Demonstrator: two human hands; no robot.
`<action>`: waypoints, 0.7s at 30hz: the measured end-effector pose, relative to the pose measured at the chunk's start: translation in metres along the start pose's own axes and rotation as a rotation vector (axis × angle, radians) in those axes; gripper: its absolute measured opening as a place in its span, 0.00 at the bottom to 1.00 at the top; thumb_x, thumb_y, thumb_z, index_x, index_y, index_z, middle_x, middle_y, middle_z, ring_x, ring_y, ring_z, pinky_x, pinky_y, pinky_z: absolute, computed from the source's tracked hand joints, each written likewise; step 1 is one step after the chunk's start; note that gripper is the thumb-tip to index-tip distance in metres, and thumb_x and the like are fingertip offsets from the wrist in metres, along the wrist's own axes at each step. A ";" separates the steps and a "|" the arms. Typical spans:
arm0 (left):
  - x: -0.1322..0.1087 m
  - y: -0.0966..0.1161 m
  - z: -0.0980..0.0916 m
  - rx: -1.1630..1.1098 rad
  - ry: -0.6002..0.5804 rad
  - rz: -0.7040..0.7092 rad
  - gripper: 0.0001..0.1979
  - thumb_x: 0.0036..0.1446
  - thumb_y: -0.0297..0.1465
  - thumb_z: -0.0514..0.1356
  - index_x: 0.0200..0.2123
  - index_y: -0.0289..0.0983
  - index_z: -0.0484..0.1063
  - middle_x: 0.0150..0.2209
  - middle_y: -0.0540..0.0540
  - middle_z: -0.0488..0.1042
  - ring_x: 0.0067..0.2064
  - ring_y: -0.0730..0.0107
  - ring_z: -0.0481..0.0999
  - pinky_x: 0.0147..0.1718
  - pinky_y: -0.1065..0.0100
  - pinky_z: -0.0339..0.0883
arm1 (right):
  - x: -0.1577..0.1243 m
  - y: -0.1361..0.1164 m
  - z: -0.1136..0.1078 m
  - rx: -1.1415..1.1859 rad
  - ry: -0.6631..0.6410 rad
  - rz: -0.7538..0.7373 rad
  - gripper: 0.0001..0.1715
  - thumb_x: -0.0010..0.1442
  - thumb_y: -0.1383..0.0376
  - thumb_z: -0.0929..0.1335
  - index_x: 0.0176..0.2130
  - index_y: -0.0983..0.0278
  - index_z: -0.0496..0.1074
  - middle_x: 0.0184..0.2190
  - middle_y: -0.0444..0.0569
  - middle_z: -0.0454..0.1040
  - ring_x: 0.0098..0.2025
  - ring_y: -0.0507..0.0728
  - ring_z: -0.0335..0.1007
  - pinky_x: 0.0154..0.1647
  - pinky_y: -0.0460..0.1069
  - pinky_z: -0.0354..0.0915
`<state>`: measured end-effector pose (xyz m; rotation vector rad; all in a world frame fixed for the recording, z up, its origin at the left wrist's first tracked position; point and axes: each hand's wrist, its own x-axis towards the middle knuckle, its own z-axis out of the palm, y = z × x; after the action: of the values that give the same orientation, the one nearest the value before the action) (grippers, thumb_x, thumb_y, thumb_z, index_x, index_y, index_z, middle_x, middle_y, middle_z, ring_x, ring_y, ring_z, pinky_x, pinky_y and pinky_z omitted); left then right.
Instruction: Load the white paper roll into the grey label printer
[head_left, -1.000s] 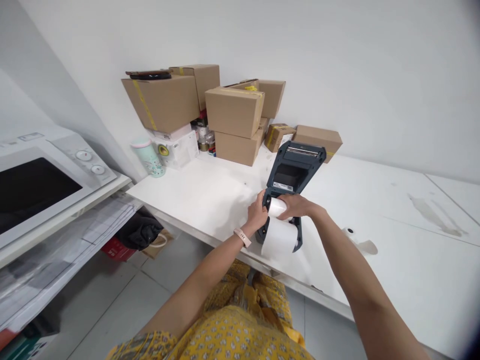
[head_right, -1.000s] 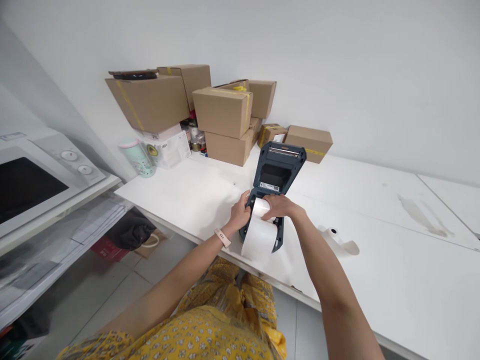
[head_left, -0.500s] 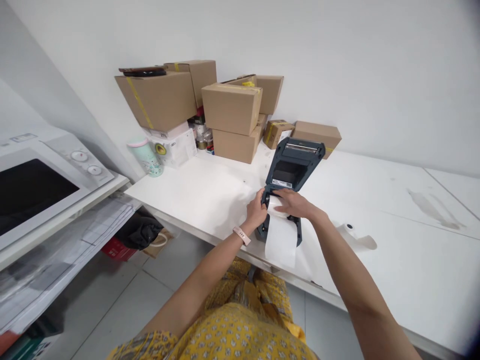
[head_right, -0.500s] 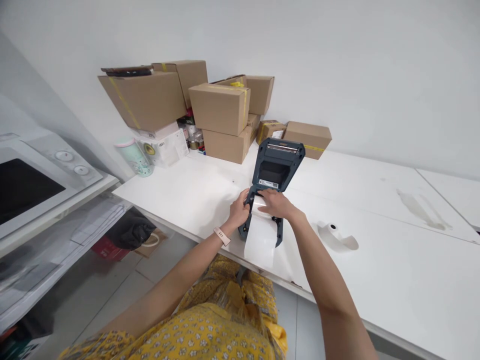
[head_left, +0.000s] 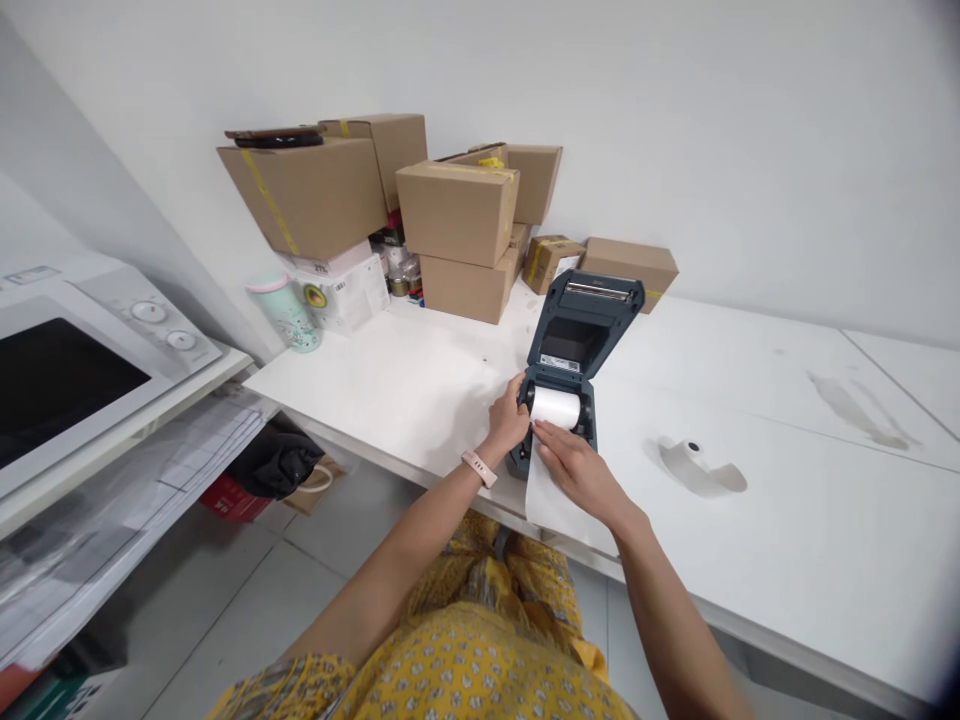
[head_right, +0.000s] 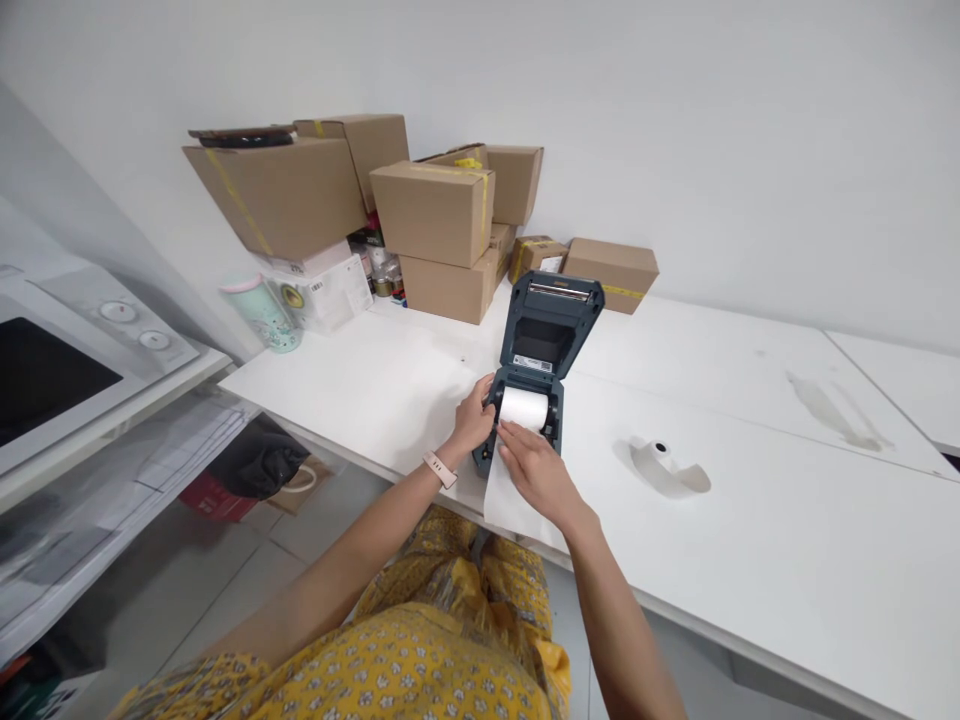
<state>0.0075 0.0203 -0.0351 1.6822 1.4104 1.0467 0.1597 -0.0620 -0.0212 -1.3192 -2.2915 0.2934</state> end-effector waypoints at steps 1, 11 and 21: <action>0.000 0.000 0.000 0.003 0.000 -0.002 0.35 0.54 0.19 0.51 0.66 0.41 0.61 0.62 0.46 0.71 0.62 0.60 0.72 0.64 0.56 0.61 | -0.001 -0.002 0.001 -0.011 0.002 -0.003 0.29 0.72 0.57 0.55 0.63 0.66 0.68 0.63 0.58 0.69 0.66 0.62 0.64 0.66 0.61 0.64; 0.000 0.004 -0.002 -0.013 -0.012 -0.045 0.35 0.55 0.18 0.51 0.65 0.43 0.61 0.62 0.48 0.71 0.62 0.64 0.72 0.65 0.59 0.60 | -0.011 -0.012 0.028 -0.176 0.092 0.021 0.28 0.72 0.59 0.56 0.65 0.67 0.65 0.65 0.58 0.65 0.69 0.63 0.58 0.68 0.62 0.61; 0.002 0.003 -0.001 0.018 -0.021 -0.048 0.34 0.55 0.19 0.52 0.65 0.41 0.61 0.62 0.45 0.71 0.62 0.62 0.71 0.65 0.57 0.59 | -0.007 -0.032 0.049 -0.238 0.192 0.102 0.28 0.72 0.62 0.56 0.65 0.70 0.64 0.65 0.62 0.65 0.69 0.66 0.58 0.69 0.65 0.57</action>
<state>0.0084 0.0212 -0.0314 1.6595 1.4440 0.9893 0.1141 -0.0818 -0.0529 -1.5127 -2.1516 -0.0744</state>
